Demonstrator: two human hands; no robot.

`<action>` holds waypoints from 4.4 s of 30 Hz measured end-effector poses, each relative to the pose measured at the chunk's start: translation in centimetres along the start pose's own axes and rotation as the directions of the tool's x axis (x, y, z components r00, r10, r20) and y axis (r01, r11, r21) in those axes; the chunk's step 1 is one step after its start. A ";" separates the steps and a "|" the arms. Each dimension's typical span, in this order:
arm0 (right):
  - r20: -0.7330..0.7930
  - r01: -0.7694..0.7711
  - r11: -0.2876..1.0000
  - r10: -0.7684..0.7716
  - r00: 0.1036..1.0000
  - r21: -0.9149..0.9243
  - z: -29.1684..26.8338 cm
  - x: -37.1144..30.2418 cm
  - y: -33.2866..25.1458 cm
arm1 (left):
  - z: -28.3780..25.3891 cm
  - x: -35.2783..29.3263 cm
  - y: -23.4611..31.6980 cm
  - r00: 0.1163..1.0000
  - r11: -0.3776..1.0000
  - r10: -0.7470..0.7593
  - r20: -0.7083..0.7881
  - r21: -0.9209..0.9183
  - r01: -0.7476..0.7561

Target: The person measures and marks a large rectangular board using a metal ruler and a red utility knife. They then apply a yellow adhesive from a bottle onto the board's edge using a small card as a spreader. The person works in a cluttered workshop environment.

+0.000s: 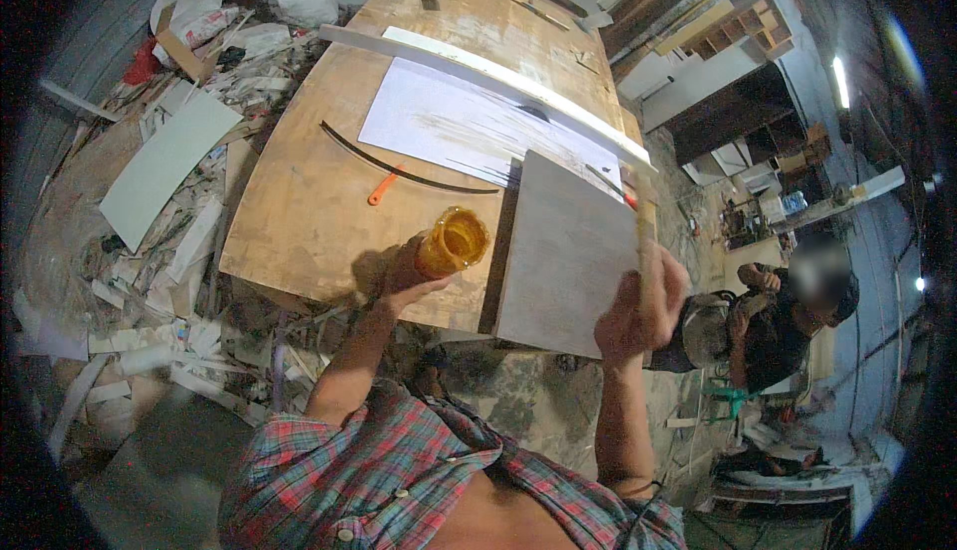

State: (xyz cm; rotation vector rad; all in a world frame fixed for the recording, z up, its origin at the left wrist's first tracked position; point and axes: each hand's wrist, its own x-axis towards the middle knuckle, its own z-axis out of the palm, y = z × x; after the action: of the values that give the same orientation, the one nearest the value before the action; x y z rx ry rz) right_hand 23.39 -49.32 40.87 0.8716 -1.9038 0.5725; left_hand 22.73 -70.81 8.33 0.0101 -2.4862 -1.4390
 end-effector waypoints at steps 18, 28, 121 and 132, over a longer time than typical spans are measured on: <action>0.585 -0.322 0.925 0.149 0.797 0.203 2.8 -9.1 0.7 | -0.2 -0.6 -0.9 0.998 0.997 0.067 0.003 0.022 -0.067; 0.751 -0.773 0.622 0.568 0.337 -0.123 -4.4 -33.6 -3.5 | -2.3 0.9 -9.9 0.949 0.878 -0.288 0.130 -0.359 0.315; 0.397 -0.698 0.658 0.743 0.539 -0.282 -12.6 -38.4 33.3 | 11.0 -19.0 -0.7 0.713 0.725 -0.457 -0.532 0.242 0.645; 0.559 -0.701 0.678 0.677 0.479 -0.220 -11.9 -37.8 33.0 | 6.3 -10.1 -4.0 0.199 0.365 -0.930 -0.308 -0.725 0.584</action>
State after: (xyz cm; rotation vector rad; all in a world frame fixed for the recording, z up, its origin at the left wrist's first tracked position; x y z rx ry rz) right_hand 16.52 -7.39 11.71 0.2347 -2.8894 0.8815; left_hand 30.52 -66.04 -0.36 1.6972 -1.3288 -1.8090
